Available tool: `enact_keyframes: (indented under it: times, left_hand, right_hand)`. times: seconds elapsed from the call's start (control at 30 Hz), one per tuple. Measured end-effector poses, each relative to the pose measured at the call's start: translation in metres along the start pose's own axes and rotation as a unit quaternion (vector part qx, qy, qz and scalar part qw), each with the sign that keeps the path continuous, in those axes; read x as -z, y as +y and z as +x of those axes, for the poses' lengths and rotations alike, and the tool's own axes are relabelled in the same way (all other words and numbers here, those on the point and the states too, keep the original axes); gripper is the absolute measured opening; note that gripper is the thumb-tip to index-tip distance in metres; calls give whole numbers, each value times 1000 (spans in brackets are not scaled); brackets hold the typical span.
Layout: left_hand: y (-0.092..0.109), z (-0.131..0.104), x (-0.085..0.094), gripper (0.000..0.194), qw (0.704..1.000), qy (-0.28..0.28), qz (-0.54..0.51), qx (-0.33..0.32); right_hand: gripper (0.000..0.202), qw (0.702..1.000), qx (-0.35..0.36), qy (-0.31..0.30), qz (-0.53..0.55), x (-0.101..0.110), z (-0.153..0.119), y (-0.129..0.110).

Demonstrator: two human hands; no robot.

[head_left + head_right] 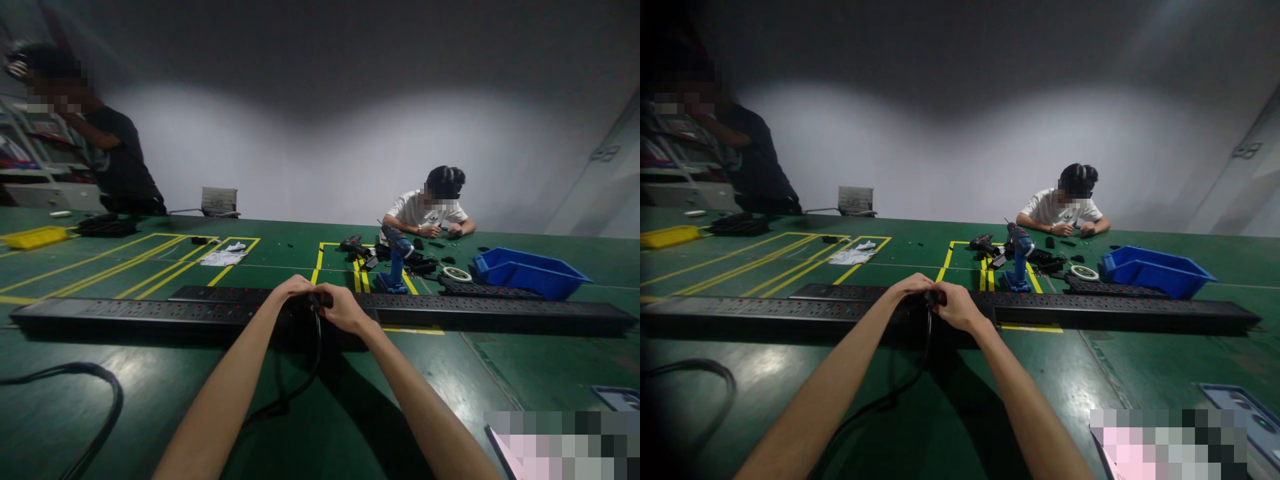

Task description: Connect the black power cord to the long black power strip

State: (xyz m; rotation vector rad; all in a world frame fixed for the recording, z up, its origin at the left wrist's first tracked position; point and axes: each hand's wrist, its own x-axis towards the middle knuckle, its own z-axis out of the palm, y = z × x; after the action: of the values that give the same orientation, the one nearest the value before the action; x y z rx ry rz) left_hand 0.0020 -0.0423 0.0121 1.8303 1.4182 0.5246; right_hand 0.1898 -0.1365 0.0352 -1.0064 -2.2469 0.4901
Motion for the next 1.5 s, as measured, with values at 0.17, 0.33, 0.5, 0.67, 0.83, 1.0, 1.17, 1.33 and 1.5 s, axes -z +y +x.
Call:
enact_keyframes:
  times: [0.17, 0.33, 0.5, 0.67, 0.83, 1.0, 1.17, 1.33, 1.5]
  left_hand:
    - [1, 0, -1, 27, 999, -2, -14, 33]
    - [-5, 3, -4, 25, 1000, 13, -25, -4]
    - [-6, 1, -5, 29, 1000, 16, 0, -1]
    - [-2, -10, -5, 33, 998, 38, 46, -3]
    - [-4, -16, -7, 35, 991, 30, 129, -25]
    - [-6, -17, -14, 48, 979, 35, 201, -25]
    - [-5, -17, -16, 66, 976, 51, 211, -12]
    - [-7, -15, -11, 62, 980, 41, 194, -17]
    - [-9, -12, -7, 60, 984, 19, 176, -30]
  right_hand:
    - [56, 987, -1, -145, 63, 44, -5, -14]
    - [49, 917, -62, -390, 51, 70, -15, -14]
    - [40, 885, -137, -440, 68, 71, -17, -9]
    - [38, 930, -129, -340, 60, 82, -13, 5]
    - [46, 952, -210, -30, -221, 83, -17, 58]
    - [62, 895, -312, -27, -318, 63, -31, 107]
    - [61, 883, -335, -17, -329, 54, -30, 112]
    - [57, 882, -341, 1, -324, 53, -29, 109]
    - [57, 884, -349, 6, -311, 55, -29, 106]
